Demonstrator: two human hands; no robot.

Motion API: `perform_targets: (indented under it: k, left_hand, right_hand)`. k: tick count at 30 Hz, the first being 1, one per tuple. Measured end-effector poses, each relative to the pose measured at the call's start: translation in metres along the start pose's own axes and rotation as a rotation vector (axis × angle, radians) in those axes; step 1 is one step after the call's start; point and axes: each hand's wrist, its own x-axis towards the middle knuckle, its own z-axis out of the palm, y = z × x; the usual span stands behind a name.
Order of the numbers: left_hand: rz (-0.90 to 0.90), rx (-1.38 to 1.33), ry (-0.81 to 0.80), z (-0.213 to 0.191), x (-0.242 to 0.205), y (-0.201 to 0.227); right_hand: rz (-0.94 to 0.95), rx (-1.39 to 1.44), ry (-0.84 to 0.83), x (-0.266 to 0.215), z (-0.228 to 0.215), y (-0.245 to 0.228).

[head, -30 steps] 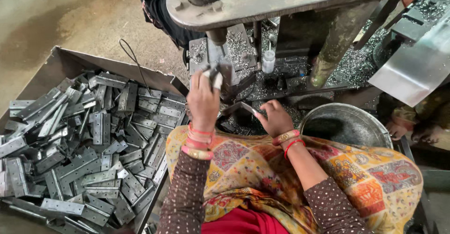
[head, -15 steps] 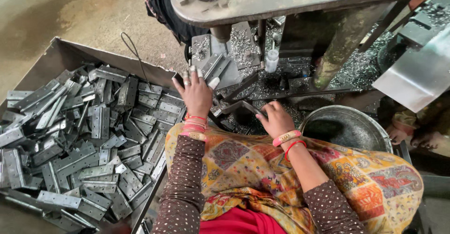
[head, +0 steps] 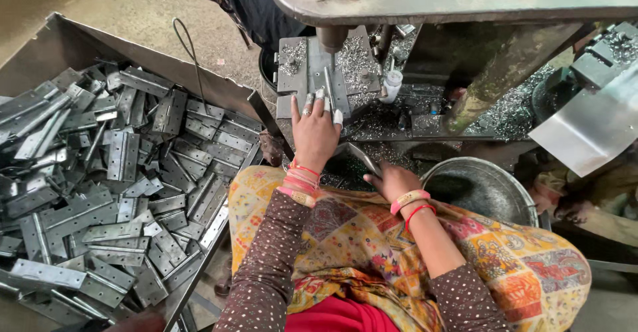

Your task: The person sits on the floor and repeatedly places metal brackets into a press machine, activates the press, and removes the processed parts. The person handles the metal pieces by hand and uses a lever to operate the machine.

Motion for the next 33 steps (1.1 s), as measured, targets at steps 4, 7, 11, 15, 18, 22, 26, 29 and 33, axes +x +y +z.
perform_targets:
  k: [4,7,11,15,18,22,26,29,33]
  left_hand:
    - [-0.023,-0.033,-0.056,-0.001,-0.004,-0.007]
    - [-0.016,-0.034,-0.019,-0.002,-0.01,-0.007]
    - [-0.027,-0.061,0.075,-0.002,-0.002,-0.009]
    - [-0.035,-0.071,0.03,0.0,-0.002,-0.013]
    - [-0.018,-0.069,0.06,0.002,-0.001,-0.013]
    - [-0.005,-0.043,0.086,-0.001,0.001,-0.016]
    - [-0.026,-0.076,0.004,0.0,0.0,-0.021]
    - [-0.03,-0.069,-0.033,0.004,-0.005,-0.018]
    - [-0.018,-0.012,0.033,0.008,-0.006,-0.018]
  right_hand:
    - [0.122,-0.073,-0.079,0.001,0.016,0.001]
    - [0.096,-0.119,0.021,-0.01,0.025,0.003]
    - [0.093,-0.094,-0.106,0.002,0.003,-0.004]
    - [0.07,-0.164,-0.156,0.019,-0.022,-0.012]
    - [0.075,-0.189,-0.139,0.021,-0.021,-0.007]
    - [0.052,-0.075,-0.093,0.01,0.023,0.014]
    - [0.042,-0.153,-0.007,0.017,0.074,0.038]
    - [0.023,-0.118,0.015,0.019,0.085,0.048]
    - [0.064,-0.069,-0.104,0.021,0.05,0.03]
